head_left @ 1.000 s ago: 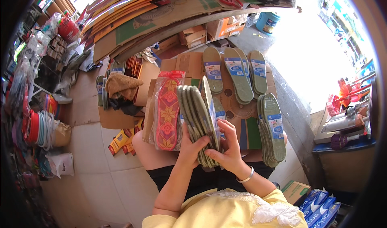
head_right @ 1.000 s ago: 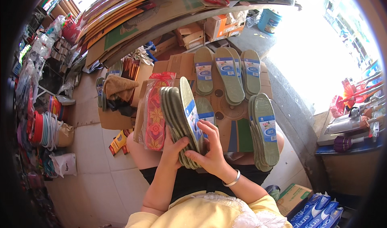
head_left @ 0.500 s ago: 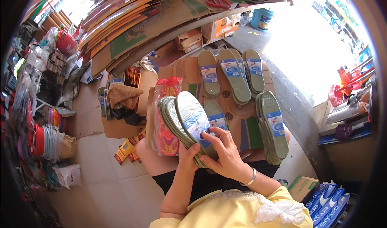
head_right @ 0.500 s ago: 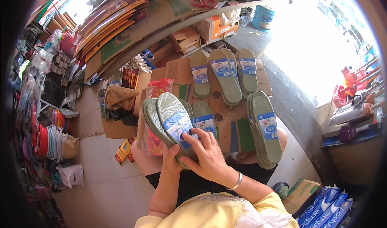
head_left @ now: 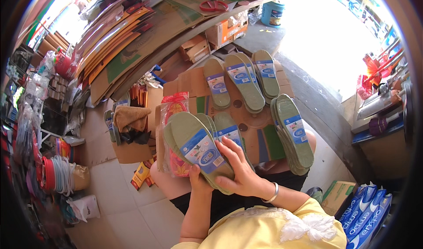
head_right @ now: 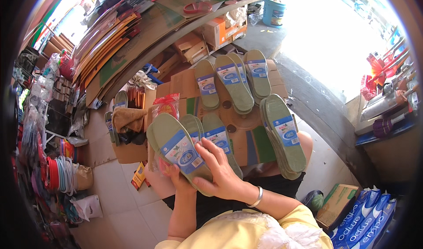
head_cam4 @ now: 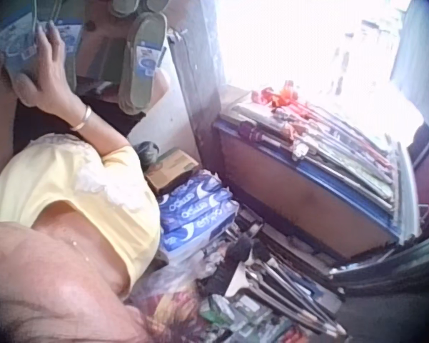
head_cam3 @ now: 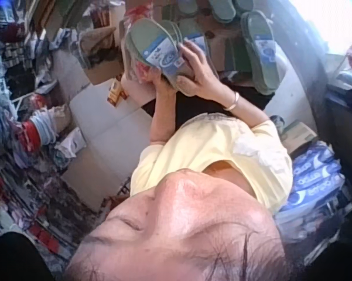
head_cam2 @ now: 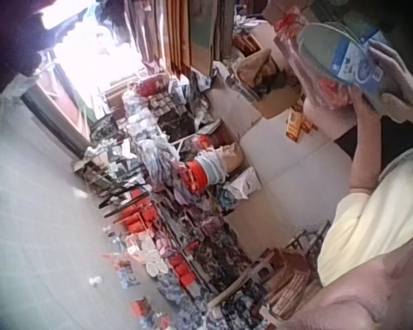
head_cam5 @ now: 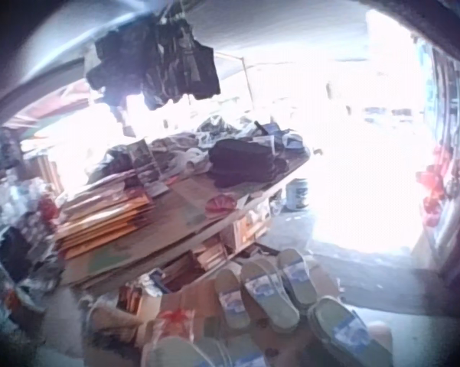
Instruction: The person organizes stacks of shoe insoles and small packages on a cardboard surface by hand, moving them between stacks and checking the items.
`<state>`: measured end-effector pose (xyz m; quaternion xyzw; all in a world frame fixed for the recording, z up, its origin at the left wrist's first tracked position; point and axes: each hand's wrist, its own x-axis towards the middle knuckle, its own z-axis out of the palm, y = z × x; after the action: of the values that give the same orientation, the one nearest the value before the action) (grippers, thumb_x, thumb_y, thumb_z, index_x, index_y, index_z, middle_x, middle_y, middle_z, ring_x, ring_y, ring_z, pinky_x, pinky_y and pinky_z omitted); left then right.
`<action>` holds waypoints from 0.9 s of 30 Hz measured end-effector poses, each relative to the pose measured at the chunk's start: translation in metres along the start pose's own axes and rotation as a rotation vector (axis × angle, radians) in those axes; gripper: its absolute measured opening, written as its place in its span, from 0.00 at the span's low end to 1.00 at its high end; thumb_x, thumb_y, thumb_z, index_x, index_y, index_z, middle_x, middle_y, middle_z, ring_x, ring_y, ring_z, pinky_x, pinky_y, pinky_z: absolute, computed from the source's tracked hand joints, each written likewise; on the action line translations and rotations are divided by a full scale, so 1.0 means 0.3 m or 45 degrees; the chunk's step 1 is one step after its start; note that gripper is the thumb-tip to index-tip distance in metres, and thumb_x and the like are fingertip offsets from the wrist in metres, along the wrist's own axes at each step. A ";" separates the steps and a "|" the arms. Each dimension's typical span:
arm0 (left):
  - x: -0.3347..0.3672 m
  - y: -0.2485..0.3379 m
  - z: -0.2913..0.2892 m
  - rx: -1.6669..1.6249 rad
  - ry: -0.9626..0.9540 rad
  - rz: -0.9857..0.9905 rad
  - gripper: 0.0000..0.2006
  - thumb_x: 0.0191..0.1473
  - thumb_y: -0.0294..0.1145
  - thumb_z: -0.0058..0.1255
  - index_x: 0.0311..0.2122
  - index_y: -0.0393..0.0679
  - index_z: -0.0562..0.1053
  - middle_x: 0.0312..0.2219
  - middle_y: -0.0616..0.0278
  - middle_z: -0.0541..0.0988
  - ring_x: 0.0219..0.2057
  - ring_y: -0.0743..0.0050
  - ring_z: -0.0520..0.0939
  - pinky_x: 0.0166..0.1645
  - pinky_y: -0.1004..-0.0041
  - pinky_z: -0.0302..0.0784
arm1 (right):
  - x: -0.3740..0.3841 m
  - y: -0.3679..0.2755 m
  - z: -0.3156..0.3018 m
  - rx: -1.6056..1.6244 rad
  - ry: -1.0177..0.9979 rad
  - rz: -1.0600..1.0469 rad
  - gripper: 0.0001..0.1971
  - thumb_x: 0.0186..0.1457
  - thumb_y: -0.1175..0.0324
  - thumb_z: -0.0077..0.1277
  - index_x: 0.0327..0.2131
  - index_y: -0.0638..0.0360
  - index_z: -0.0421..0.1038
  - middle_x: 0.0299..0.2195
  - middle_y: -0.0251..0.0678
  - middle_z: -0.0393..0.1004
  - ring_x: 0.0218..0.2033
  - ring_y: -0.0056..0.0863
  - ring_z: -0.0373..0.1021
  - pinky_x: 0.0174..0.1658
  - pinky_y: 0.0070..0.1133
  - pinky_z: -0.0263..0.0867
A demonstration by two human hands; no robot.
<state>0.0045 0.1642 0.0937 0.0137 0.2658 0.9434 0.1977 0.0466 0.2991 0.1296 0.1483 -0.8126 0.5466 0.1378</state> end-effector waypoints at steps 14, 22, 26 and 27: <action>0.017 0.008 -0.026 0.654 0.341 0.367 0.28 0.50 0.42 0.57 0.52 0.40 0.61 0.42 0.60 0.73 0.41 0.71 0.76 0.44 0.72 0.75 | 0.013 -0.004 0.017 -0.207 -0.263 0.131 0.40 0.49 0.70 0.51 0.61 0.70 0.39 0.54 0.59 0.52 0.51 0.56 0.59 0.46 0.35 0.66; -0.026 -0.043 0.029 0.564 0.357 0.287 0.33 0.47 0.37 0.62 0.55 0.40 0.57 0.46 0.60 0.70 0.45 0.70 0.73 0.49 0.71 0.71 | 0.013 -0.003 0.025 -0.226 -0.192 0.150 0.42 0.47 0.68 0.54 0.61 0.70 0.39 0.53 0.59 0.52 0.44 0.56 0.64 0.41 0.34 0.68; -0.034 -0.019 0.019 0.596 0.401 0.257 0.31 0.49 0.39 0.60 0.53 0.40 0.58 0.44 0.61 0.70 0.44 0.71 0.73 0.48 0.71 0.72 | 0.011 0.003 0.022 -0.127 -0.200 0.148 0.42 0.48 0.68 0.53 0.61 0.66 0.40 0.54 0.57 0.52 0.48 0.55 0.62 0.42 0.34 0.68; -0.028 -0.005 0.012 0.592 0.392 0.249 0.31 0.49 0.39 0.60 0.53 0.40 0.58 0.44 0.61 0.70 0.44 0.71 0.73 0.48 0.71 0.72 | 0.009 0.003 0.025 -0.040 -0.180 0.107 0.41 0.48 0.68 0.53 0.61 0.65 0.41 0.54 0.57 0.53 0.50 0.54 0.61 0.42 0.34 0.68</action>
<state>0.0133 0.1639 0.0968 -0.0592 0.4992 0.8627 0.0546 0.0433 0.2922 0.1271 0.1500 -0.8343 0.5272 0.0592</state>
